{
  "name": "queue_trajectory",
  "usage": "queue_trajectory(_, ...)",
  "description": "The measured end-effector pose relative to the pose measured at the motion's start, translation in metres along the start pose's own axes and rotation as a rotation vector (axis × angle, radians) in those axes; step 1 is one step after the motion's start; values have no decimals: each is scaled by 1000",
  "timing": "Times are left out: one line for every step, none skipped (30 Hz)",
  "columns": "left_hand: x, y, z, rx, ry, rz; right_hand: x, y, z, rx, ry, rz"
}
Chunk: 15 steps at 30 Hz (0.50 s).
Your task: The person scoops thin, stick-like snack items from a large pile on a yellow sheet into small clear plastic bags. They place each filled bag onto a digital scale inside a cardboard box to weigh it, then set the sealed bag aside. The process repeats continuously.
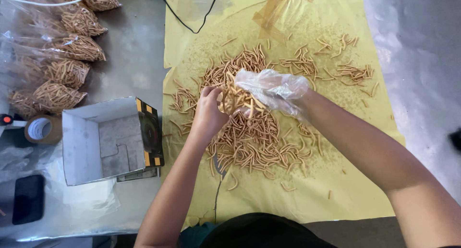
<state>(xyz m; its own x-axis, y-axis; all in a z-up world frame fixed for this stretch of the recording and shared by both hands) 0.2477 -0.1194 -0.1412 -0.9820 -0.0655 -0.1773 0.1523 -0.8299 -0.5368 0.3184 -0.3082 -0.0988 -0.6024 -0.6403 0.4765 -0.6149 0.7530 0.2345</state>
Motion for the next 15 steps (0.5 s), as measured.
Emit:
queue_trajectory(0, 1, -2, 12, -43, -21, 0, -9, 6, -57, -26, 5)
queue_trajectory(0, 2, -4, 23, -87, -43, -2, -16, 12, -115, -52, 10)
queue_trajectory(0, 3, -4, 33, -130, -66, -5, -21, 18, -77, -82, -22)
queue_trajectory(1, 3, -3, 43, -129, -59, -10, -26, 22, -41, -111, -53)
queue_trajectory(0, 4, -1, 53, -128, -53, -17, -29, 28, -4, -140, -83)
queue_trajectory(-1, 5, 1, 64, -126, -46, -31, -30, 34, 33, -104, -99)
queue_trajectory(-2, 5, 5, 61, -83, -37, -50, -29, 37, 69, -69, -116)
queue_trajectory(-2, 5, 8, 57, -42, -28, -64, -26, 44, 104, -33, -135)
queue_trajectory(0, 5, 12, 53, -1, -18, -74, -19, 52, 81, -26, -184)
queue_trajectory(1, 3, 14, 30, 10, -15, -82, -10, 58, 55, -20, -233)
queue_trajectory(3, 2, 16, 7, 21, -11, -86, -3, 62, 29, -14, -282)
queue_trajectory(2, -1, 20, -16, 39, -3, -85, -1, 61, 6, -36, -252)
queue_trajectory(1, -3, 21, 5, -16, -35, -82, 1, 57, 46, -68, -207)
queue_trajectory(0, -6, 22, 27, -74, -63, -73, 2, 50, 205, -135, -169)
queue_trajectory(-1, -10, 24, 50, -132, -92, -60, 2, 40, 426, -216, -119)
Point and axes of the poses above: each hand's wrist, its own x-axis away from the middle knuckle, its own y-axis out of the palm, z = x × y, the point moved 4 cm from there along -x, towards the middle knuckle, and after that the axes turned 6 degrees about x, right-handed, at the moved point
